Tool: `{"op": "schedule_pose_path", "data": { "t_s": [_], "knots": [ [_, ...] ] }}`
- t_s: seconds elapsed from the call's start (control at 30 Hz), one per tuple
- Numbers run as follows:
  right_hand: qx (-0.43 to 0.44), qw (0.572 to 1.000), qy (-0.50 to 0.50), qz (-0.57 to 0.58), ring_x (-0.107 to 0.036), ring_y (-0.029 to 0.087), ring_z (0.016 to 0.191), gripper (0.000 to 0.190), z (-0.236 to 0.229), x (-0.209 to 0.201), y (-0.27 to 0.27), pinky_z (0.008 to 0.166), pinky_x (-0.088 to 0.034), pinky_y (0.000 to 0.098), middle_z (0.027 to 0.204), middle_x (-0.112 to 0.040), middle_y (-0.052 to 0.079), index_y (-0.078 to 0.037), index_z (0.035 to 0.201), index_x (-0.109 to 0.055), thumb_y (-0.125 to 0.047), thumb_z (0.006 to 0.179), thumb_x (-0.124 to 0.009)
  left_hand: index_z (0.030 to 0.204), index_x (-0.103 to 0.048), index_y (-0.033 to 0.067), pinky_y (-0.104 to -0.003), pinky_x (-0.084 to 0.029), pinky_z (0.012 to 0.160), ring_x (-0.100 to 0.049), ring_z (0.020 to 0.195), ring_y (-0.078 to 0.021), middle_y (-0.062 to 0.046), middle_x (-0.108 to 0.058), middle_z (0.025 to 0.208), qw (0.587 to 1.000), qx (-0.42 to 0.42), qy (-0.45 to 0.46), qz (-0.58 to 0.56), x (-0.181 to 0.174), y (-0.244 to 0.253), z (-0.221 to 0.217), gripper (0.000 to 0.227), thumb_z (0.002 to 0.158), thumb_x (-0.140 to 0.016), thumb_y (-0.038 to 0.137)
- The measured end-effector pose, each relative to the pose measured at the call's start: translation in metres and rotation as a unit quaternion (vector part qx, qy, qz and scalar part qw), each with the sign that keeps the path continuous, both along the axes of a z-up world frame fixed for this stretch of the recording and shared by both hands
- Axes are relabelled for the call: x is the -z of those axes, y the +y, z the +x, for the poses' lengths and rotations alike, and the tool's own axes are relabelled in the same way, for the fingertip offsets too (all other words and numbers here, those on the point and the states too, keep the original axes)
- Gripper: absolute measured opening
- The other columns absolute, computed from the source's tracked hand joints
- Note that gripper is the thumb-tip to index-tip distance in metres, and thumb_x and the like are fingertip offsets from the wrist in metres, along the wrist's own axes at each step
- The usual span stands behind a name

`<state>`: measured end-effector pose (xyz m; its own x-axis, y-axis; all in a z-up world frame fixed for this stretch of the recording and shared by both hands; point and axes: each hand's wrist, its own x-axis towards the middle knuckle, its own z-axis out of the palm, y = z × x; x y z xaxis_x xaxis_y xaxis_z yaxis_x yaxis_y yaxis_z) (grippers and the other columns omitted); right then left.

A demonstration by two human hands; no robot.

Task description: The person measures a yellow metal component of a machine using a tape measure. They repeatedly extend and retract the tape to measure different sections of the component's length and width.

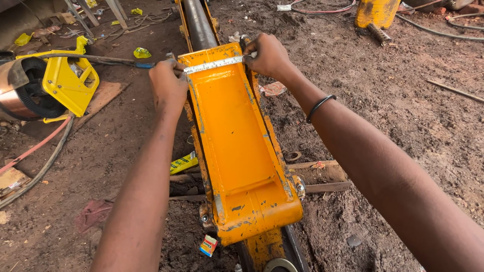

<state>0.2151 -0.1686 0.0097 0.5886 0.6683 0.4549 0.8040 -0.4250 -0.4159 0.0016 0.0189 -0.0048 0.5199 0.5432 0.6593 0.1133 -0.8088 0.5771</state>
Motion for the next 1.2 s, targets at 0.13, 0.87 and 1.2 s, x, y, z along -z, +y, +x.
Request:
{"op": "schedule_pose_path", "data": {
  "t_s": [0.13, 0.87, 1.2],
  "knots": [
    [-0.094, 0.995, -0.003, 0.031, -0.072, 0.010, 0.072, 0.010, 0.005, 0.001, -0.005, 0.079, -0.057, 0.0298, 0.084, -0.079, 0.007, -0.011, 0.087, -0.082, -0.007, 0.087, -0.072, 0.094, -0.078, -0.0022, -0.032, -0.058, 0.064, -0.075, 0.071, -0.0170, -0.014, -0.076, 0.081, 0.999, 0.023, -0.028, -0.009, 0.004, 0.009, 0.000, 0.015, 0.082, -0.070, -0.006],
    [-0.158, 0.975, 0.107, -0.113, -0.051, 0.008, 0.047, 0.013, -0.045, 0.005, -0.072, 0.041, -0.039, 0.0282, 0.064, -0.070, 0.003, -0.010, 0.078, -0.077, -0.015, 0.088, -0.071, 0.091, -0.076, -0.0020, -0.028, -0.065, 0.060, -0.075, 0.063, -0.0118, -0.010, -0.075, 0.076, 0.974, 0.094, 0.131, -0.159, 0.014, -0.037, -0.070, 0.007, 0.087, -0.075, 0.004],
    [-0.196, 0.963, 0.139, -0.119, -0.048, 0.006, 0.046, 0.013, -0.059, 0.023, -0.096, 0.043, -0.033, 0.0275, 0.063, -0.071, -0.002, -0.011, 0.079, -0.080, -0.017, 0.088, -0.072, 0.093, -0.076, 0.0007, -0.030, -0.064, 0.056, -0.074, 0.069, -0.0125, -0.008, -0.075, 0.079, 0.962, 0.105, 0.194, -0.162, 0.014, -0.055, -0.094, 0.008, 0.087, -0.076, 0.006]
  ]
}}
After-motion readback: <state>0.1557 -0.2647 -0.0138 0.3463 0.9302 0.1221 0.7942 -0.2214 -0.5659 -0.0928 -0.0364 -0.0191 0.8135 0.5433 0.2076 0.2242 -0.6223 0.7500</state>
